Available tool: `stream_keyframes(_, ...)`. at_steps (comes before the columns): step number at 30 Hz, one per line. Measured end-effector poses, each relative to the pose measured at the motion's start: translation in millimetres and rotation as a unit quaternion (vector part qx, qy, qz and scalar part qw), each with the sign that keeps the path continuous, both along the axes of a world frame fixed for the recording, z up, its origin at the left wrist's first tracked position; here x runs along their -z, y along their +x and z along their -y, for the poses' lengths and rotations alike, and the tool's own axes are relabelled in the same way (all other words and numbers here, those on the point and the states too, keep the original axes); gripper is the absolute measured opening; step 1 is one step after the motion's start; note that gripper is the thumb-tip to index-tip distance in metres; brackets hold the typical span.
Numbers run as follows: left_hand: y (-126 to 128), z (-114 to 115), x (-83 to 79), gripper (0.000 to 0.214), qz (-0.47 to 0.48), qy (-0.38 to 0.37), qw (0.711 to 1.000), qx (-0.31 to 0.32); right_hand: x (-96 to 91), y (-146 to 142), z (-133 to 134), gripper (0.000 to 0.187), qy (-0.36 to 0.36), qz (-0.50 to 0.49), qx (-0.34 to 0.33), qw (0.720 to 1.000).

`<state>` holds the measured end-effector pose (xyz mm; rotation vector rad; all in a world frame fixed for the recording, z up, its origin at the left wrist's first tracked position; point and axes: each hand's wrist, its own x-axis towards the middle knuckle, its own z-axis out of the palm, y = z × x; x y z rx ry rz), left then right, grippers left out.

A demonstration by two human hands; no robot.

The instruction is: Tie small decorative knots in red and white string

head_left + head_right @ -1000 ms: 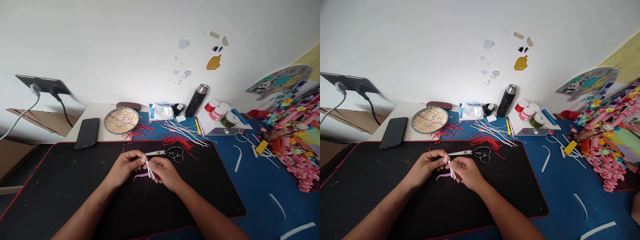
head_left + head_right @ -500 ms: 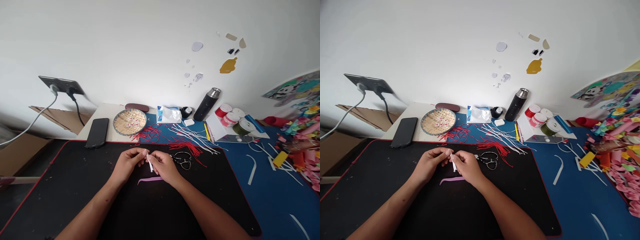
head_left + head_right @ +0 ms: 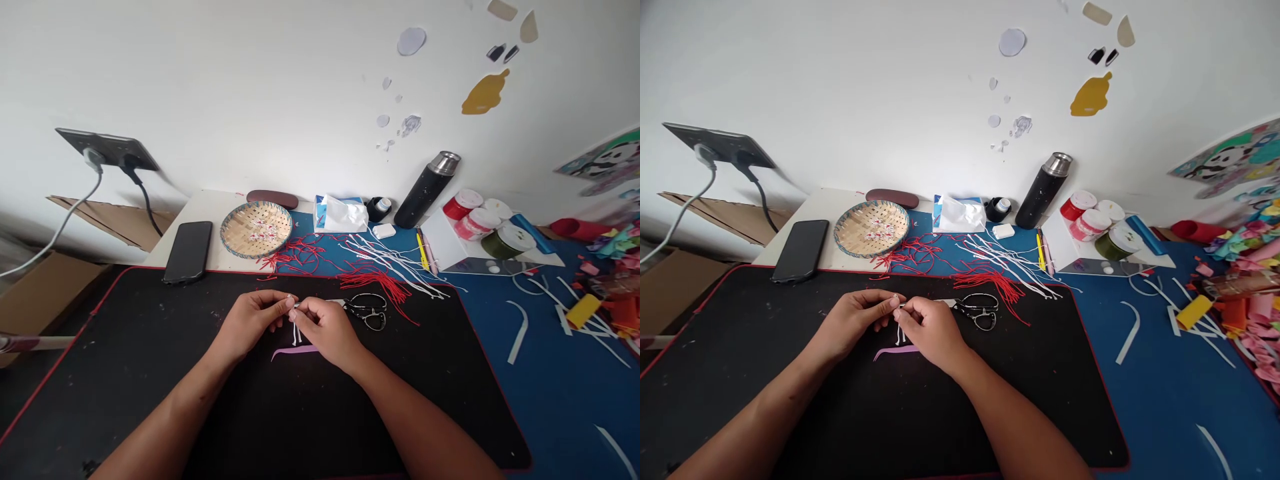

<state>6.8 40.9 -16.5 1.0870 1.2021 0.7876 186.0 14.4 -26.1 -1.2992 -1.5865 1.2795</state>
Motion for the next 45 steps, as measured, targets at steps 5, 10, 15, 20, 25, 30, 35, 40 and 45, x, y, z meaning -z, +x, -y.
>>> stream_keyframes(5, -3.4, 1.3, 1.8, 0.039, -0.027, 0.009, 1.000, 0.011, 2.2, 0.4, 0.9, 0.025, -0.001, 0.006, 0.002, 1.000)
stream_keyframes(10, -3.2, 2.5, 3.2, 0.039, -0.019, 0.005, 1.000, 0.002, 5.0, 1.3, 0.9, 0.026, 0.004, 0.012, -0.005, 1.000)
stream_keyframes(15, -2.5, 4.4, 3.7, 0.039, -0.001, -0.007, 1.000, 0.003, 3.2, 3.1, 1.1, 0.026, 0.005, 0.025, -0.012, 1.000)
stream_keyframes(20, -1.0, 5.6, 4.7, 0.037, 0.011, -0.011, 1.000, 0.002, 1.9, 4.8, 1.8, 0.024, 0.009, 0.021, -0.010, 1.000)
stream_keyframes(25, 2.6, 8.1, 0.8, 0.039, 0.020, -0.012, 1.000, -0.010, 4.2, 5.8, 2.8, 0.023, 0.007, 0.018, -0.012, 1.000)
stream_keyframes(30, 4.2, 10.0, -3.5, 0.037, 0.032, -0.009, 0.999, 0.000, 1.8, 7.8, 3.8, 0.025, 0.018, 0.003, -0.022, 1.000)
stream_keyframes(35, 5.0, 9.9, -3.7, 0.039, 0.042, -0.005, 0.999, 0.008, 0.0, 9.9, 4.7, 0.031, -0.038, -0.044, -0.030, 0.998)
stream_keyframes(40, 8.1, 11.5, -3.8, 0.042, 0.045, -0.005, 0.999, 0.000, 0.7, 9.3, 4.0, 0.032, -0.053, -0.065, -0.023, 0.996)
stream_keyframes(45, 8.6, 14.1, -1.1, 0.043, 0.059, -0.010, 0.998, -0.018, -0.6, 8.7, 4.3, 0.033, -0.048, -0.064, -0.026, 0.996)
